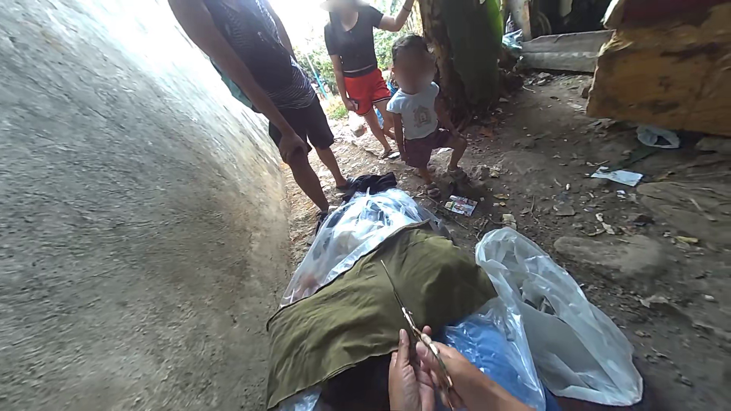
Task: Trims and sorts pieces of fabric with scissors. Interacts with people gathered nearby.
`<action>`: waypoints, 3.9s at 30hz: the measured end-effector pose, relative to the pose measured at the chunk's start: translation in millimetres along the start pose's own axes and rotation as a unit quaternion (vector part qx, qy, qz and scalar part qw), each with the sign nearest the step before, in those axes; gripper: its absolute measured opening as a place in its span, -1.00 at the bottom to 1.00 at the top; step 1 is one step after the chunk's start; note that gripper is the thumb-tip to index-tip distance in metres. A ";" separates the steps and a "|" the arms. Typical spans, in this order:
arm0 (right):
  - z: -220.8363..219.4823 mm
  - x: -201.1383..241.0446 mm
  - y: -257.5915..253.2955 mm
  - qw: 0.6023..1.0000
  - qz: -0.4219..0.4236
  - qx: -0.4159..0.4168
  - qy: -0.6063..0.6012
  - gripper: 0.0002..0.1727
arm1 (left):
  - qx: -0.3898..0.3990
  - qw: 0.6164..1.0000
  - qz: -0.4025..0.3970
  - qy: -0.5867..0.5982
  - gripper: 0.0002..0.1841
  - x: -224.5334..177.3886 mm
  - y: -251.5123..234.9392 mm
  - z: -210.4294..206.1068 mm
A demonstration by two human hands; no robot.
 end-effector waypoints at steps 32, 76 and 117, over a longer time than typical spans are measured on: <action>1.1 11.7 -41.2 0.998 0.063 -0.019 0.015 -0.81 | 0.017 1.000 -0.019 0.000 -0.60 0.1 0.9 4.4; -6.3 62.6 -94.4 0.998 0.007 -0.035 0.043 -0.53 | -0.050 0.998 0.018 -0.027 -0.74 0.5 2.9 7.3; 104.9 -6.1 74.0 0.937 0.267 -0.225 0.015 -0.92 | 0.092 0.974 -0.206 0.025 -0.56 -104.6 -1.9 56.6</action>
Point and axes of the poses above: each hand's wrist, its own y-axis away from the middle knuckle, its own z-axis out of the back of the hand, x = y × z, the point moved 2 cm from there along -y, towards the middle knuckle, and after that the axes turned 3 degrees about x, right-handed, at the moved point
